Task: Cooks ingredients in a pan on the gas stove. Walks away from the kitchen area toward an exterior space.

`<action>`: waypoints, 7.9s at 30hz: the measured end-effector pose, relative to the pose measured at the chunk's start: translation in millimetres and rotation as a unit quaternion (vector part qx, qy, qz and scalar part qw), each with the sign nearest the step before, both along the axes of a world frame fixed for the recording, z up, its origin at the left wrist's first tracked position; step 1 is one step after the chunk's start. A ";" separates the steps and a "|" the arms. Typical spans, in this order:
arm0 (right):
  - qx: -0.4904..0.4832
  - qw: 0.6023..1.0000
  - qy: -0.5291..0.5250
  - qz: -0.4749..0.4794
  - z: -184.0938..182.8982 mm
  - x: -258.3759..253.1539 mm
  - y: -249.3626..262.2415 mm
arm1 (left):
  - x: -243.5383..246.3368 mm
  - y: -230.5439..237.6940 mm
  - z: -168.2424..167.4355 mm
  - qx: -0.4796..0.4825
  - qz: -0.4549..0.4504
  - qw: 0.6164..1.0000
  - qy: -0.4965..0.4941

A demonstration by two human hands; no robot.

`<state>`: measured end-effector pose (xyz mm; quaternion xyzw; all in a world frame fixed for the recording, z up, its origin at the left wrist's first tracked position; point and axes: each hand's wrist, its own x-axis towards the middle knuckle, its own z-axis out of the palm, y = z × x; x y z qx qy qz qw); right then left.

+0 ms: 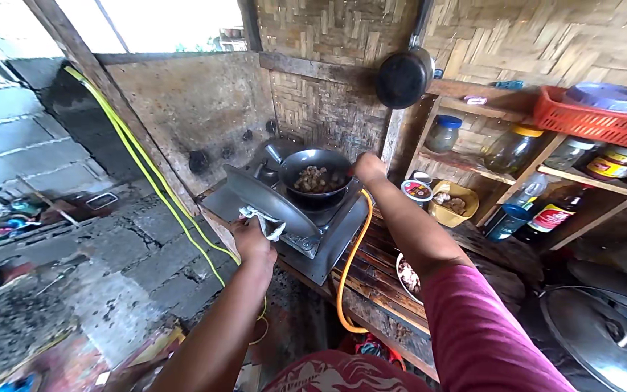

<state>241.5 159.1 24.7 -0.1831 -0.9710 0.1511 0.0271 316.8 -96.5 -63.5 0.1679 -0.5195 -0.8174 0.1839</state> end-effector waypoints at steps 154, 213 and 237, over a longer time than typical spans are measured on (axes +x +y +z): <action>-0.557 0.556 0.484 -0.382 -204.4 392.8 89.9 | -268.1 139.7 49.2 -0.834 -0.333 0.439 0.034; -0.186 0.689 0.194 -0.673 -301.5 589.6 5.7 | 86.2 211.6 -119.0 -0.393 -0.497 0.412 0.655; -0.319 0.183 0.467 -0.804 -395.7 945.0 26.1 | 380.5 362.7 -113.4 -0.324 -0.595 0.359 0.642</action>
